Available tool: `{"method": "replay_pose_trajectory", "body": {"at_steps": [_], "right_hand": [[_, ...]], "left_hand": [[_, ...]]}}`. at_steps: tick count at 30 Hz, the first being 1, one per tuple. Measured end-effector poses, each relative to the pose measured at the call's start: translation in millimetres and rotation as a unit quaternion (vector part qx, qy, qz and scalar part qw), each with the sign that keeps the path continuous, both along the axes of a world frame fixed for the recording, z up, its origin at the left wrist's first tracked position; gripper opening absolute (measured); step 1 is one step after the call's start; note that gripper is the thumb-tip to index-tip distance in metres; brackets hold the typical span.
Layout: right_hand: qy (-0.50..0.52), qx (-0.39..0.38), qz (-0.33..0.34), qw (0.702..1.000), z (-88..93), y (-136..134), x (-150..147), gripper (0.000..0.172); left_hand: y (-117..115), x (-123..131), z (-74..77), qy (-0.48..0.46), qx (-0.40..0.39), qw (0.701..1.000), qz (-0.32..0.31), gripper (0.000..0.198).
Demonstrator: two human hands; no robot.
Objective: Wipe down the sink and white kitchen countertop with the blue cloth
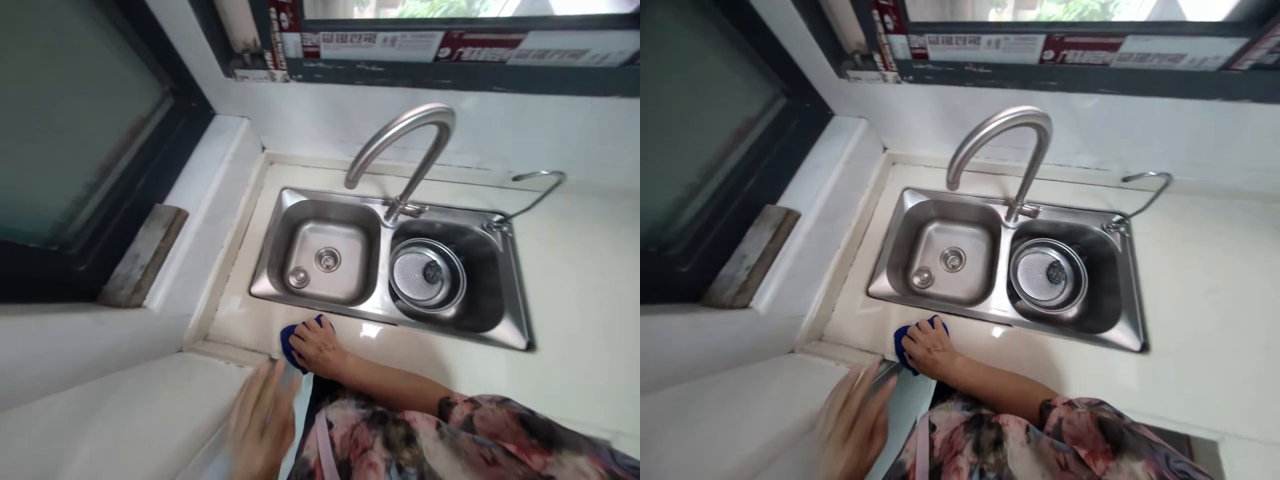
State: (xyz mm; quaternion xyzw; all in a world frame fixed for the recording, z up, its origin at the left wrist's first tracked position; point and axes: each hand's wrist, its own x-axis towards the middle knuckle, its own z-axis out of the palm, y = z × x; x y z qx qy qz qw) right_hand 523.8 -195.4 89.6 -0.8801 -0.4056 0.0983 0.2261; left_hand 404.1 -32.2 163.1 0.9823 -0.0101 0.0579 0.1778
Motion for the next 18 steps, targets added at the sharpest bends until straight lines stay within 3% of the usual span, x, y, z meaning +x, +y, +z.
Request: {"method": "replay_pose_trajectory", "body": {"at_steps": [3,6,9,14,16,18], "right_hand": [[-0.001,-0.013,-0.031,0.999,0.0,-50.9,-11.0,0.024],[-0.024,-0.028,-0.087,0.996,-1.0,-113.8,-23.4,0.026],[-0.062,-0.045,-0.187,0.979,-1.2,-188.7,-43.4,0.029],[-0.11,-0.124,-0.355,0.92,-0.3,-301.0,-92.9,0.03],[-0.125,-0.168,-0.411,0.887,-0.1,-319.8,-106.5,0.031],[-0.138,-0.204,-0.453,0.857,-0.7,-316.9,-109.2,0.032]], "left_hand": [[-11.2,51.4,-34.5,-0.044,0.005,0.997,-0.062,0.037],[-16.4,90.8,-73.3,-0.024,-0.001,1.0,-0.013,0.046],[-15.7,107.3,-100.4,0.0,-0.021,0.999,0.029,0.052],[-15.5,112.4,-113.0,-0.024,-0.035,0.999,0.028,0.049],[-17.9,112.6,-113.1,-0.035,-0.039,0.998,0.026,0.048],[-20.8,112.7,-113.5,-0.04,-0.044,0.998,0.028,0.048]]}}
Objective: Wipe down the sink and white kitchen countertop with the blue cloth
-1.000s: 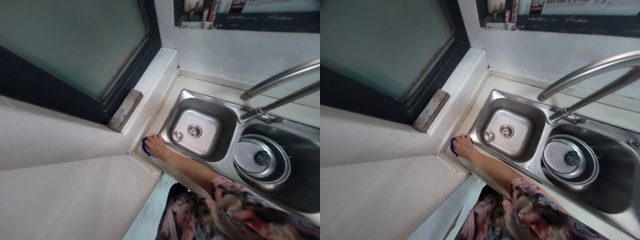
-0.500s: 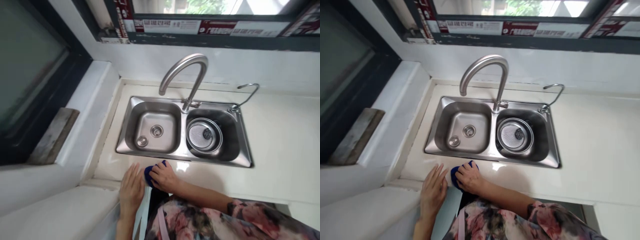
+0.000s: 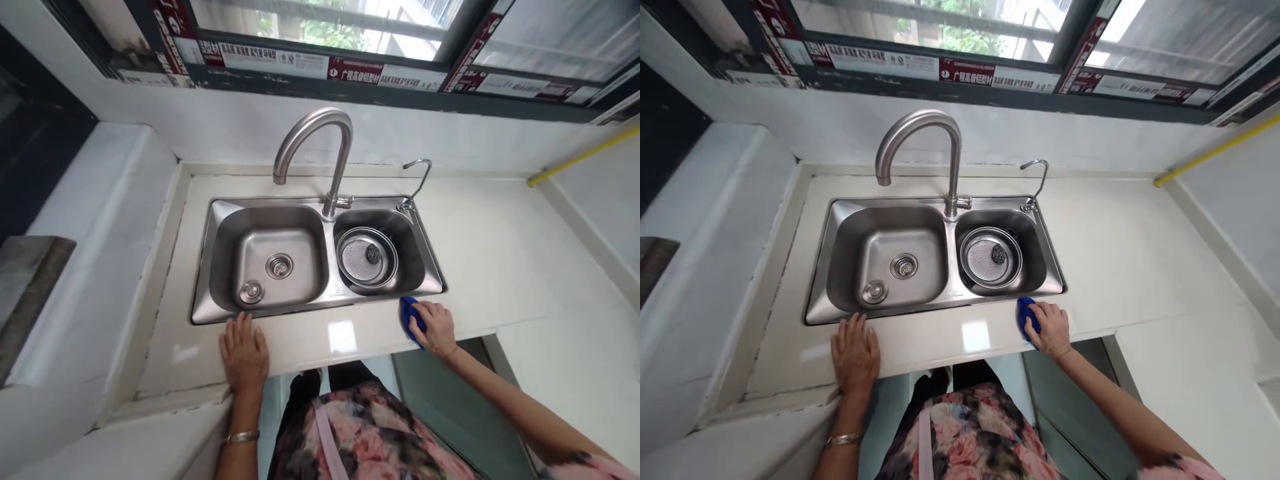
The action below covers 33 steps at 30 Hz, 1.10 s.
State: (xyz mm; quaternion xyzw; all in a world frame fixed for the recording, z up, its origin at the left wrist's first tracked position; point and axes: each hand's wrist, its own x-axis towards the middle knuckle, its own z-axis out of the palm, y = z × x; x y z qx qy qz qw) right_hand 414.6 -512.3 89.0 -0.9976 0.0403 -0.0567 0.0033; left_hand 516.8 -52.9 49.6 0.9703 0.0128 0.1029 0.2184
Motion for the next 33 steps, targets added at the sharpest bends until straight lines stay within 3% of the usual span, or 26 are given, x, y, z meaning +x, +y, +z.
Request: {"method": "replay_pose_trajectory", "body": {"at_steps": [4,13,15,17,19,22,27,33], "right_hand": [[0.001,-0.011,-0.01,1.0,-3.0,58.8,26.9,0.028],[0.054,0.129,0.169,0.976,-8.8,279.0,126.5,0.024],[0.053,0.155,0.216,0.963,-8.8,309.3,132.4,0.026],[0.042,0.17,0.257,0.95,-8.9,316.8,128.4,0.026],[0.024,0.179,0.297,0.938,-11.2,300.0,116.4,0.026],[0.0,0.185,0.298,0.936,-19.6,240.7,91.1,0.027],[-0.034,0.165,0.084,0.982,-27.2,105.0,50.9,0.037],[-0.063,0.074,-0.112,0.989,-22.0,-55.5,3.7,0.039]], "left_hand": [[-4.4,0.2,-2.0,-0.01,0.004,1.0,0.008,0.047],[-1.5,3.1,-1.3,-0.004,0.017,1.0,0.021,0.046],[1.0,4.7,-0.4,-0.001,0.024,1.0,0.013,0.048],[2.6,6.1,2.5,0.008,0.029,1.0,0.007,0.051],[2.5,7.9,6.9,0.019,0.038,0.999,0.01,0.053],[-1.4,12.5,12.1,0.034,0.055,0.998,0.017,0.059],[-12.9,21.8,11.3,0.008,0.047,0.998,0.044,0.058],[-19.2,22.9,15.3,0.013,0.043,0.997,0.063,0.052]]}}
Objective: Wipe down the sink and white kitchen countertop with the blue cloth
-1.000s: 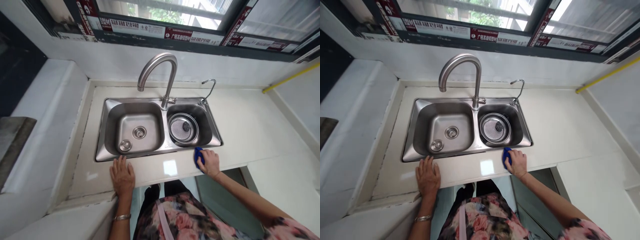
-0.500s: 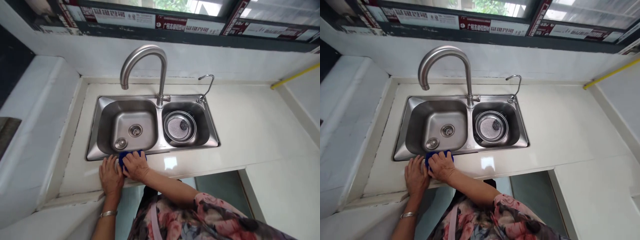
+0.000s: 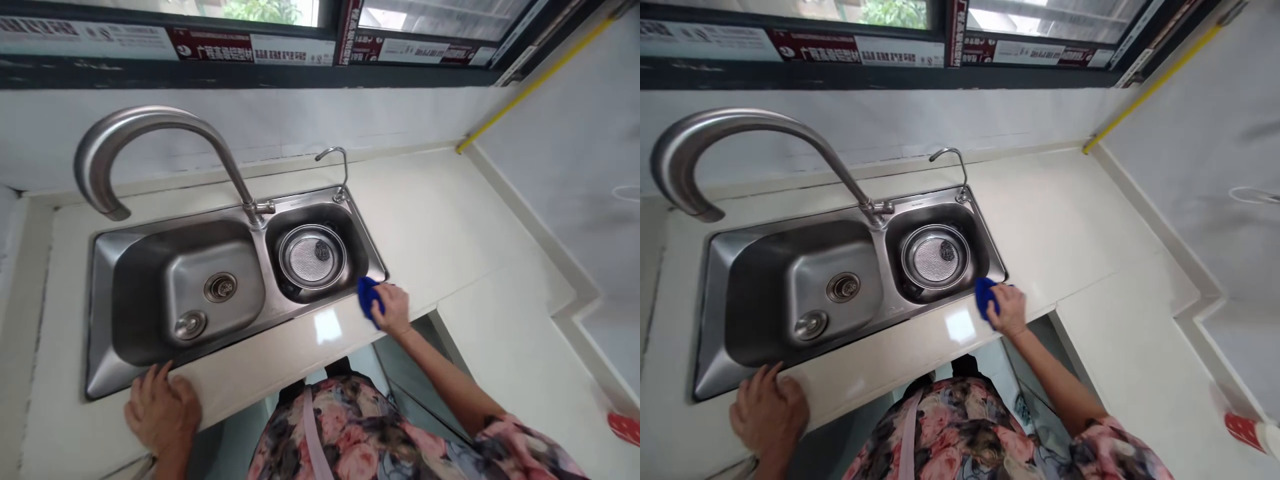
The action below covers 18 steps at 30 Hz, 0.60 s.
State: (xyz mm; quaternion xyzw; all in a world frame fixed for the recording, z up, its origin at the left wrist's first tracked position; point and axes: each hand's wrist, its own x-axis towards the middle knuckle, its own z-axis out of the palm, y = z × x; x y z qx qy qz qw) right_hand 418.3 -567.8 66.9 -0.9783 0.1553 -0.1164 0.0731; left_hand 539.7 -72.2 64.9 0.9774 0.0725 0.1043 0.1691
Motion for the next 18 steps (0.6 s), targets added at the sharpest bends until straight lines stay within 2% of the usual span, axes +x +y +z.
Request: {"method": "replay_pose_trajectory", "body": {"at_steps": [2,4,5,7,9,13,16,18], "right_hand": [[0.01,-0.035,-0.077,0.996,-0.8,-35.8,-8.8,0.038],[0.024,-0.068,-0.143,0.987,-1.6,-50.7,-12.8,0.038],[0.028,-0.084,-0.166,0.982,-1.6,-49.3,-13.8,0.039],[0.034,-0.11,-0.179,0.977,-0.5,-29.9,-16.2,0.04],[0.045,-0.118,-0.141,0.982,2.0,6.4,-19.7,0.039],[0.085,-0.065,0.0,0.994,8.9,102.8,-20.3,0.033],[0.102,-0.008,0.095,0.99,11.3,182.5,-3.0,0.031],[0.108,0.027,0.179,0.977,10.3,237.1,16.2,0.032]], "left_hand": [[0.2,-0.8,0.9,0.003,-0.001,1.0,0.001,0.051],[0.7,-2.0,0.4,-0.002,-0.004,1.0,0.003,0.05],[1.0,-2.8,-0.2,-0.004,-0.007,1.0,0.003,0.049],[1.4,-4.6,-1.2,-0.002,-0.012,1.0,-0.002,0.048],[1.3,-6.1,-1.4,0.0,-0.016,1.0,-0.008,0.048],[0.5,-7.3,0.5,0.0,-0.011,1.0,-0.011,0.048],[1.8,-7.0,-0.4,0.009,-0.017,1.0,-0.016,0.047],[4.4,-6.6,-3.5,0.015,-0.029,0.999,-0.018,0.045]]}}
